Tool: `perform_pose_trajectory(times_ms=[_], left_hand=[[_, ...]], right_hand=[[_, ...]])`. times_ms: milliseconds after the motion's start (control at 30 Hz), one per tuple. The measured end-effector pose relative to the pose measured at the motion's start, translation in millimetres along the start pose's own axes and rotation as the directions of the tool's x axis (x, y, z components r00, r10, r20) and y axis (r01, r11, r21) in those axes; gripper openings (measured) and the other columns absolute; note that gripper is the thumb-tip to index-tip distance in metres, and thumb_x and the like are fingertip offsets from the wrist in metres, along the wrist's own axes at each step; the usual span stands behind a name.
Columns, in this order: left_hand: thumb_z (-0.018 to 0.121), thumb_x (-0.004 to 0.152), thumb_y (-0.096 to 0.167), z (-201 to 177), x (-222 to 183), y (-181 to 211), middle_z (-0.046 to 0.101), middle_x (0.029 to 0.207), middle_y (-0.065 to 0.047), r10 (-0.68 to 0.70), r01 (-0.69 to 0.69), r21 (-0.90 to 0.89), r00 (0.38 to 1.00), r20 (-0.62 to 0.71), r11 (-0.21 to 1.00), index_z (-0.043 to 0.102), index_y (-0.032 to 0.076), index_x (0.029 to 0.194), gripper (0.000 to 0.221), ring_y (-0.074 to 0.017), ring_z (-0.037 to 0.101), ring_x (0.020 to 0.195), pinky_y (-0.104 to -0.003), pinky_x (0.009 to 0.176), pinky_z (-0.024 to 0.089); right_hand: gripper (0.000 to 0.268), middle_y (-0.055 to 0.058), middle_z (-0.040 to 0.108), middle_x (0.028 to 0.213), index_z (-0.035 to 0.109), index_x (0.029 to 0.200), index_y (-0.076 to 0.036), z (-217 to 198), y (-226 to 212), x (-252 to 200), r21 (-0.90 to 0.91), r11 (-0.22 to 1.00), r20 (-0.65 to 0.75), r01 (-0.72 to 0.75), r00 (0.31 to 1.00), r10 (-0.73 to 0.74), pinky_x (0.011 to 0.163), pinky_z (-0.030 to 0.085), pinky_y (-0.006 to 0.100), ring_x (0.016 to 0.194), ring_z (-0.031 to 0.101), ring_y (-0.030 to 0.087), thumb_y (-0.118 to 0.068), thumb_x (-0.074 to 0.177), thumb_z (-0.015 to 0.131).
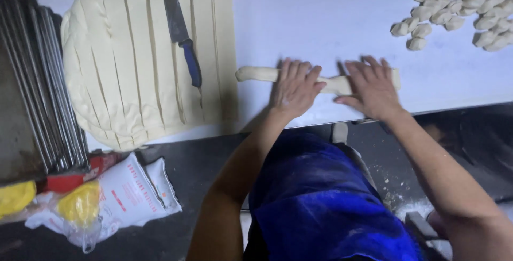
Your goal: Cutting dough into strips and pinching off small pieces to form dough balls
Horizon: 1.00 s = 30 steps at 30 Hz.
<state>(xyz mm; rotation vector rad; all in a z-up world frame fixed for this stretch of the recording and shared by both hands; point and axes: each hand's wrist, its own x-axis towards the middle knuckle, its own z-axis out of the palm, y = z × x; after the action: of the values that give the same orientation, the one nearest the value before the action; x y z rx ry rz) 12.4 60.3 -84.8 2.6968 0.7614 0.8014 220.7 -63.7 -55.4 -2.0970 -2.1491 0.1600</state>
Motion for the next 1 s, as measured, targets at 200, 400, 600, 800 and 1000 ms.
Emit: perform_pose_trajectory(times_ms=[200,400,600,800,1000], left_hand=[[0.05,0.104,0.045,30.5,10.8,13.9,0.055,0.061,-0.003,-0.113,0.113,0.052,0.994,-0.009,0.992,0.06,0.015,0.071,0.046,-0.0279,0.065,0.062,-0.046,0.063,0.05],[0.072,0.089,0.05,-22.2,-61.4,1.1,0.056,0.07,0.001,-0.45,0.368,0.367,0.877,0.168,0.854,0.064,0.023,0.077,0.031,-0.024,0.062,0.069,-0.041,0.07,0.051],[0.077,0.084,0.049,34.4,-65.3,110.2,0.037,0.159,-0.019,-0.409,0.335,0.314,0.888,0.209,0.888,0.045,0.017,0.153,0.082,-0.0452,0.033,0.149,-0.065,0.116,0.034],[0.079,0.082,0.048,40.1,6.6,40.9,0.051,0.15,-0.019,-0.497,0.407,0.404,0.855,0.147,0.819,0.053,0.026,0.145,0.073,-0.0486,0.051,0.134,-0.067,0.101,0.041],[0.037,0.102,0.047,26.1,71.0,-16.0,0.014,0.169,-0.017,-0.612,0.497,0.361,0.691,0.384,0.789,0.025,0.025,0.162,0.065,-0.0486,0.014,0.152,-0.064,0.12,0.016]], right_hand=[[0.066,0.014,0.068,0.092,0.072,0.119,-0.01,69.2,80.4,-7.4,0.051,0.999,-0.138,0.014,0.99,-0.007,0.082,0.049,0.049,0.094,0.068,0.037,-0.07,0.098,0.053],[0.069,0.01,0.065,0.117,0.068,0.13,-0.019,39.3,-14.3,-12.6,0.094,0.996,0.085,0.0,0.996,-0.008,0.092,0.038,0.049,0.116,0.057,0.034,-0.069,0.082,0.071],[0.079,0.027,0.045,0.156,0.054,0.15,-0.008,58.3,-18.5,-49.3,0.237,0.967,-0.051,0.092,0.995,-0.082,0.118,0.026,0.066,0.148,0.033,0.052,-0.048,0.085,0.074],[0.061,0.032,0.042,0.157,0.04,0.162,-0.014,38.7,-13.3,27.7,0.056,0.994,0.089,-0.098,0.992,0.092,0.114,0.027,0.067,0.148,0.034,0.051,-0.046,0.11,0.034],[0.074,0.025,0.017,0.168,0.021,0.165,-0.011,5.6,14.1,111.0,0.149,0.97,0.237,-0.194,0.959,0.156,0.119,0.009,0.067,0.154,0.006,0.045,-0.055,0.105,0.016]])
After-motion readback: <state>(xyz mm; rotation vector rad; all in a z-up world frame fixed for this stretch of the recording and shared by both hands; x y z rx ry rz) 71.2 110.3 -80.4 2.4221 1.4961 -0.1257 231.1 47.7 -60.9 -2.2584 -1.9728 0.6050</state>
